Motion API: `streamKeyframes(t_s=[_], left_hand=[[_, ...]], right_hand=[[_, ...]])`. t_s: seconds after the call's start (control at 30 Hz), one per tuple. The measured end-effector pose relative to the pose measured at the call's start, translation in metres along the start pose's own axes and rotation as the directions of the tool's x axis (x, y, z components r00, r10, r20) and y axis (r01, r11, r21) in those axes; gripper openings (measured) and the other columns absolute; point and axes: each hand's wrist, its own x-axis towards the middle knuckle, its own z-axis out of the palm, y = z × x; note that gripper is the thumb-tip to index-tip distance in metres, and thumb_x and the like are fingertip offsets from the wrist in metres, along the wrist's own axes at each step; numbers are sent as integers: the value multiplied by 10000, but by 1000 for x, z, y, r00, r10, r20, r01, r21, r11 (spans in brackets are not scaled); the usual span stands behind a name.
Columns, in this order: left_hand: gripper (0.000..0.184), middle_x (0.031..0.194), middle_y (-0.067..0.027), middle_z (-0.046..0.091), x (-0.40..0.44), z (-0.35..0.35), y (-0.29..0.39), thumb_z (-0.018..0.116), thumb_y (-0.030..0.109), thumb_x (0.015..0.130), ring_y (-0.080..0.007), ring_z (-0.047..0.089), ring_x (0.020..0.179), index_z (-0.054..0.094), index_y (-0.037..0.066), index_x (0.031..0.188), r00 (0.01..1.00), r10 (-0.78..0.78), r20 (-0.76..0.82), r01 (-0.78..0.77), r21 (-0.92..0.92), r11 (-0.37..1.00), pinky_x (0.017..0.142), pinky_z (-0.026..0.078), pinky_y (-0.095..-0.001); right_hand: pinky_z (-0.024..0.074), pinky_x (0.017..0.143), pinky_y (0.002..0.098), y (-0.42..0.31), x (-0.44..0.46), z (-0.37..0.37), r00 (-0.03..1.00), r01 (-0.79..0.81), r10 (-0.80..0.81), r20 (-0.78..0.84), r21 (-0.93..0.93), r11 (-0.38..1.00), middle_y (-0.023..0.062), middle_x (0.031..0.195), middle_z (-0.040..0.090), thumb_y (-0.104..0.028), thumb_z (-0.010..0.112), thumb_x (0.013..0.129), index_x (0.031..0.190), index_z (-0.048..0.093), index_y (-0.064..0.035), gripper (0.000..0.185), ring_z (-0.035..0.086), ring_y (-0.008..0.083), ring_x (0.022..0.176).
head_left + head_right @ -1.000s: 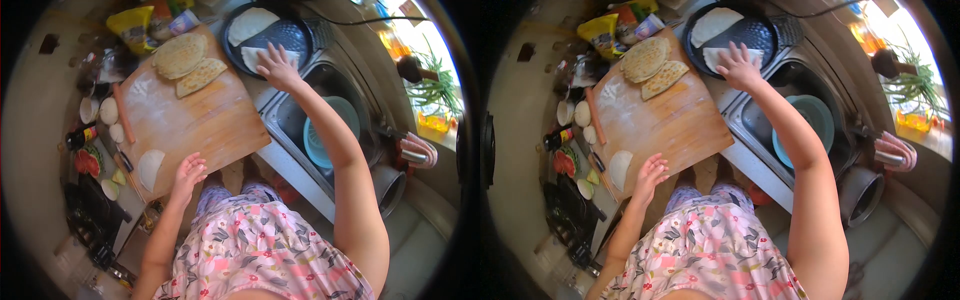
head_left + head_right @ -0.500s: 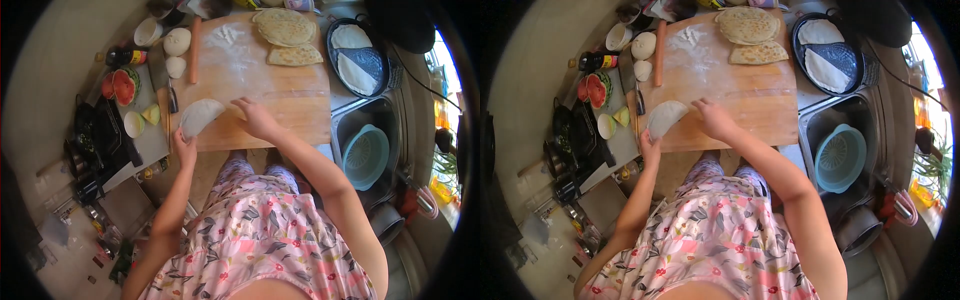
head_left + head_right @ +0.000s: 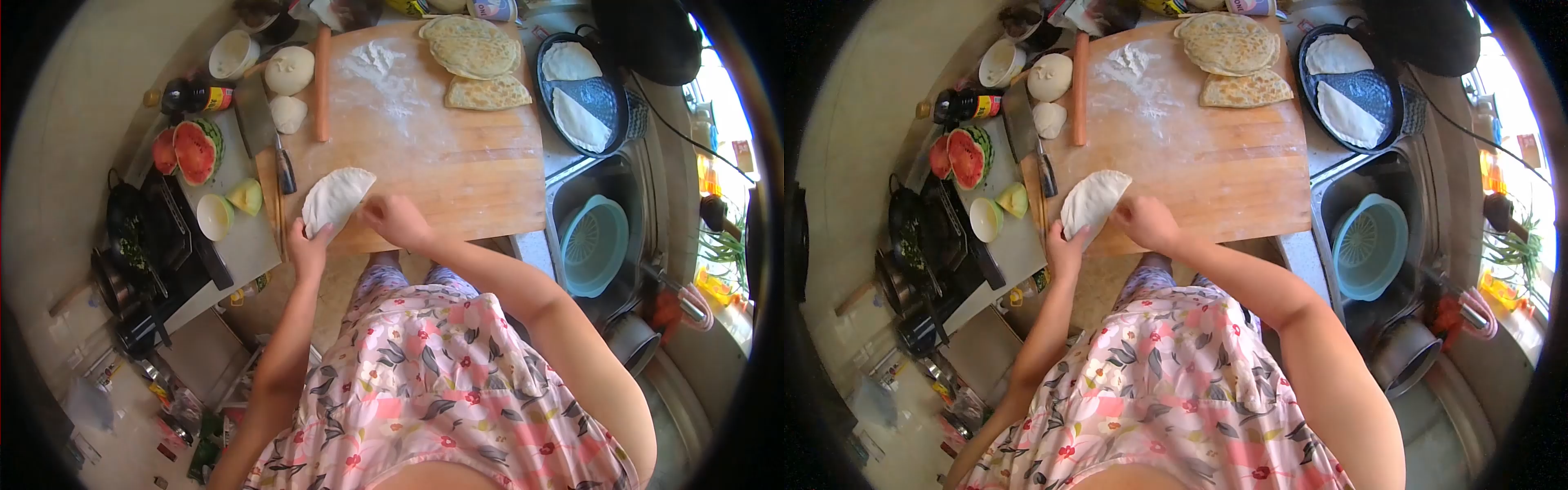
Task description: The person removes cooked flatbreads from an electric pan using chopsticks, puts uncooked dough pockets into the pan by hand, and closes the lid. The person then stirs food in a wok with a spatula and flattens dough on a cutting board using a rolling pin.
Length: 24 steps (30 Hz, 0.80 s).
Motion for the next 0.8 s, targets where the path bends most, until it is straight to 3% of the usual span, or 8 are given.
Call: streamKeyframes(t_s=[0.07, 0.13, 0.2, 0.27, 0.3, 0.53, 0.67, 0.8], left_hand=[[365, 995, -110, 658, -6, 5, -1, 741, 128, 794, -241, 624, 899, 581, -25, 1084, 996, 85, 9, -86, 81, 993, 830, 480, -345], [432, 1069, -107, 637, -8, 14, -16, 739, 126, 798, -235, 614, 941, 545, -18, 1157, 1000, -16, -1, 15, -211, 977, 828, 480, -333], [416, 1174, -96, 610, -4, 19, -26, 652, 55, 868, -225, 619, 1010, 514, 38, 1260, 968, -177, 178, 245, -515, 821, 862, 499, -343], [496, 1192, -107, 585, -22, 12, 15, 629, 19, 866, -198, 589, 1053, 449, 34, 1328, 899, -267, 348, 430, -579, 693, 869, 496, -337], [538, 1201, -113, 572, -35, 15, 38, 618, 1, 865, -185, 574, 1075, 417, 32, 1362, 851, -297, 433, 518, -591, 619, 873, 494, -334], [796, 1292, -172, 522, -89, 29, 114, 578, 113, 940, -232, 604, 1059, 34, 125, 1521, 823, -9, 568, 276, -386, 880, 834, 520, -339], [791, 1249, -164, 562, -82, 32, 125, 603, 88, 919, -229, 626, 1011, 86, 124, 1517, 838, -21, 546, 261, -367, 893, 789, 529, -324], [761, 1246, -142, 565, -79, 33, 126, 589, 79, 922, -221, 623, 1003, 119, 147, 1517, 833, -79, 548, 301, -328, 896, 772, 526, -319]], right_hand=[[507, 835, 389, 6, -13, 4, 961, -194, 148, 235, 185, 963, 151, 1111, 650, -382, 657, 879, 1117, 637, -56, 404, 649, 281, 941], [513, 850, 386, 6, -24, 8, 933, -281, 183, 309, 311, 908, 142, 1133, 660, -424, 639, 897, 1135, 628, -39, 454, 660, 271, 930], [508, 892, 380, 41, -6, 61, 934, -346, 36, 356, 873, 343, 117, 1110, 666, -474, 620, 902, 1153, 613, -23, 516, 653, 254, 964], [517, 881, 392, 11, -9, 46, 901, -429, 46, 431, 902, -48, 121, 1086, 663, -414, 610, 921, 1178, 580, -7, 483, 652, 251, 953], [507, 896, 395, 11, -8, 40, 914, -398, 43, 403, 913, -95, 128, 1122, 648, -380, 605, 927, 1209, 559, -15, 463, 641, 258, 984], [498, 916, 400, 11, -56, -48, 1000, 27, 14, -25, 984, -179, 85, 1171, 621, -217, 595, 933, 1282, 497, -59, 395, 613, 223, 1053], [490, 935, 395, 41, -100, -151, 937, 348, 100, -336, 922, -168, 72, 1168, 618, -262, 666, 879, 1282, 502, -84, 470, 619, 213, 1045], [507, 919, 437, 110, -100, -271, 780, 624, 198, -594, 762, -172, 122, 1079, 646, -183, 551, 934, 1193, 546, -44, 294, 644, 285, 984]])
